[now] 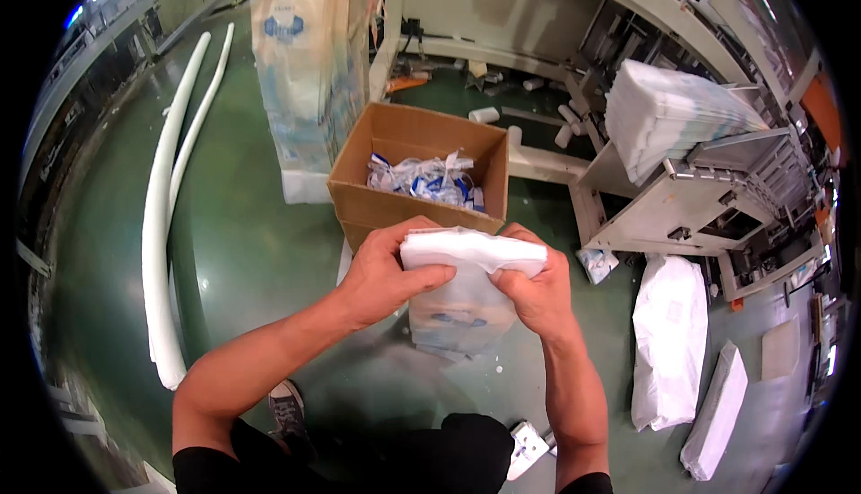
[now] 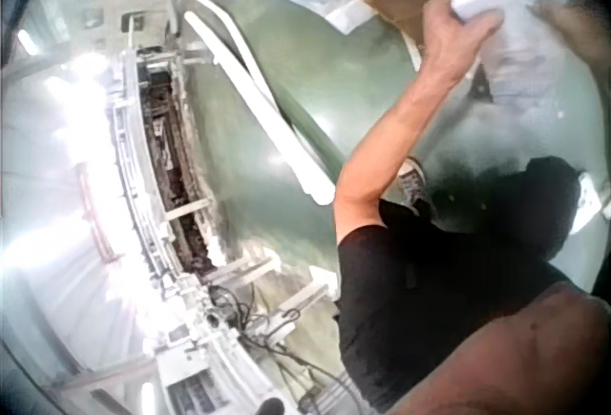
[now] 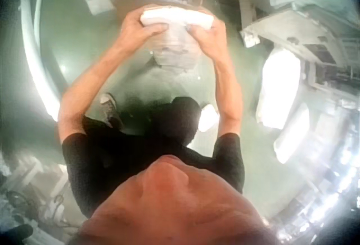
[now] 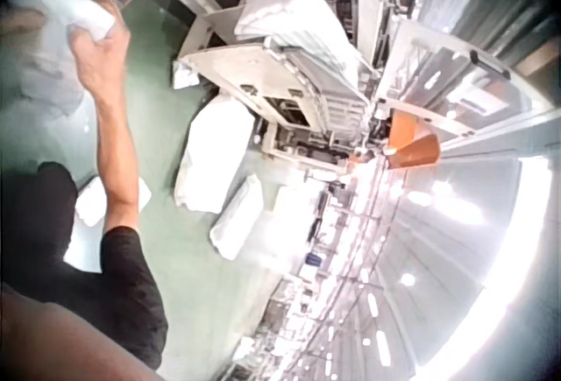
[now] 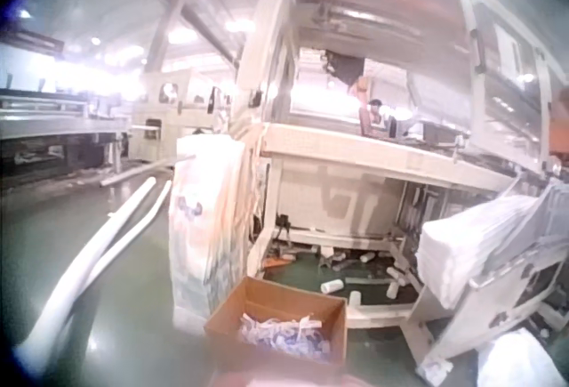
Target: The person picks up packs of folded paper products from the floor by hand and loads them onto a metal feed mechanism of a large manufacturing machine one by one.
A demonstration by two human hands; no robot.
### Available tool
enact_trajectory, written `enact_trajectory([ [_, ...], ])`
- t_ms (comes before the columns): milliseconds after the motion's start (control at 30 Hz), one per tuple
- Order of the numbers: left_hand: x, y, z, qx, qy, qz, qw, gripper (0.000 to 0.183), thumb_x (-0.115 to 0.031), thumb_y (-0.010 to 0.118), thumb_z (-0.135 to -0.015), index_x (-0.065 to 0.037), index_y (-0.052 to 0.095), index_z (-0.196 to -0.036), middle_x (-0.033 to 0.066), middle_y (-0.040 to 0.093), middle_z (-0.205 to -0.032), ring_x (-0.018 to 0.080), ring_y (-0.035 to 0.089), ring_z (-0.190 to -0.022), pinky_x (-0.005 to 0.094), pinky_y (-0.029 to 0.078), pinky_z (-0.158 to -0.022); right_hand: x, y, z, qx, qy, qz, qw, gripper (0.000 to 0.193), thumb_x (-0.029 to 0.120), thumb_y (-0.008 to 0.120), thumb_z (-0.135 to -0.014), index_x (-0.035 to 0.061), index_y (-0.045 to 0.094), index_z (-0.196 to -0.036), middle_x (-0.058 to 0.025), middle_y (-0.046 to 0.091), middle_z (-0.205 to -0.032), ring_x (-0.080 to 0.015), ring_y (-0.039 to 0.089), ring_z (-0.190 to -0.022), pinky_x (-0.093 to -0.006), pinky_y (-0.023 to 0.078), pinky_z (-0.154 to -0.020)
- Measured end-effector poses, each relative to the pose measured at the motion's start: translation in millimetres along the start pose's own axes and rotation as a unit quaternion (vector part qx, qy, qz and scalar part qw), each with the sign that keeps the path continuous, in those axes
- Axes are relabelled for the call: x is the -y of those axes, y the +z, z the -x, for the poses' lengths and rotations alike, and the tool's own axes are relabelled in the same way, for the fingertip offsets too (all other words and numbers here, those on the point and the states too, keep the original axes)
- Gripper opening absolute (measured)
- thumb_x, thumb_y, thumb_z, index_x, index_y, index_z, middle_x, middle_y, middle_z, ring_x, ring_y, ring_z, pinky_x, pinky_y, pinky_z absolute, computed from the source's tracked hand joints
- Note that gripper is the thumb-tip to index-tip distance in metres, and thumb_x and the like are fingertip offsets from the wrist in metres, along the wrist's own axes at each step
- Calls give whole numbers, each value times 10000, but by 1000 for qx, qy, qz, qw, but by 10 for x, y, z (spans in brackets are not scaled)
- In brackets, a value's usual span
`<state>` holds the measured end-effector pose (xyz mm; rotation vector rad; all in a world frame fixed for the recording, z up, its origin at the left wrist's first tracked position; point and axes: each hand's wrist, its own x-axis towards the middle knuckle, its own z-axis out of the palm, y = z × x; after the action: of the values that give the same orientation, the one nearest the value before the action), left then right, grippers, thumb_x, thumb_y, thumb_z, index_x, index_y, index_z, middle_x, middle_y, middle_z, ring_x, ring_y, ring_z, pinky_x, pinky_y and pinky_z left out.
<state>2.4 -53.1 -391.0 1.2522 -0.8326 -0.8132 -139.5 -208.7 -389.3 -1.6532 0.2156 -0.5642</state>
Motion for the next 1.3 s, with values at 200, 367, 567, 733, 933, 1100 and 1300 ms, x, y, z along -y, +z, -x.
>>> enact_trajectory([
  [200, -553, -136, 273, -54, 58, 21, 997, 283, -53, 666, -781, -20, 618, -1058, -3, 619, -948, 77, 553, -865, 240, 461, -750, 531, 340, -82, 18, -3, -42, 999, 257, 106, 680, -739, -21, 620, -955, -19, 565, -903, -99, 522, -810, -239, 425, -720],
  [367, -968, -429, 524, -81, 88, -15, 993, 246, -90, 663, -818, -19, 621, -1049, 15, 620, -946, 92, 569, -868, 265, 482, -786, 885, 759, -179, 44, -81, -59, 994, 222, 68, 660, -742, -14, 621, -944, -6, 570, -903, -103, 524, -824, -246, 428, -739],
  [567, -1306, -943, 851, -27, 130, -111, 985, 312, -103, 673, -829, -24, 588, -1119, 15, 609, -985, 96, 557, -895, 266, 468, -811, 959, 1405, -346, -11, -69, -142, 987, 226, 32, 636, -766, -7, 620, -988, -12, 608, -918, -98, 559, -826, -250, 459, -744],
  [733, -1477, -1426, 1051, -75, 103, -24, 992, 393, -78, 666, -832, -2, 559, -1203, 60, 625, -1070, 121, 583, -948, 295, 481, -866, 1040, 1869, -631, -14, -45, -128, 991, 289, 44, 636, -772, -12, 604, -1054, -42, 652, -959, -114, 601, -853, -269, 487, -773],
  [933, -1533, -1837, 881, -114, 182, 2, 977, 331, -54, 613, -843, 16, 579, -1165, 64, 643, -1048, 124, 594, -941, 289, 486, -859, 1201, 2261, -973, -16, -64, -119, 991, 303, 40, 615, -788, -28, 595, -1083, -73, 662, -994, -134, 616, -882, -282, 498, -789],
  [1100, -1635, -2061, 852, -138, 211, 9, 968, 308, -61, 621, -839, 17, 586, -1135, 51, 645, -1028, 115, 595, -907, 274, 491, -823, 1383, 2521, -1113, 14, -58, -128, 990, 307, 23, 593, -810, -30, 577, -1112, -83, 651, -1036, -140, 612, -912, -295, 499, -814],
  [1300, -1789, -2271, 936, -155, 215, -27, 964, 339, -95, 695, -808, 12, 599, -1115, 57, 657, -991, 118, 613, -854, 274, 514, -756, 1568, 2760, -1248, 11, -79, -58, 995, 299, 40, 587, -816, -32, 574, -1105, -77, 652, -1005, -138, 610, -887, -295, 502, -792],
])
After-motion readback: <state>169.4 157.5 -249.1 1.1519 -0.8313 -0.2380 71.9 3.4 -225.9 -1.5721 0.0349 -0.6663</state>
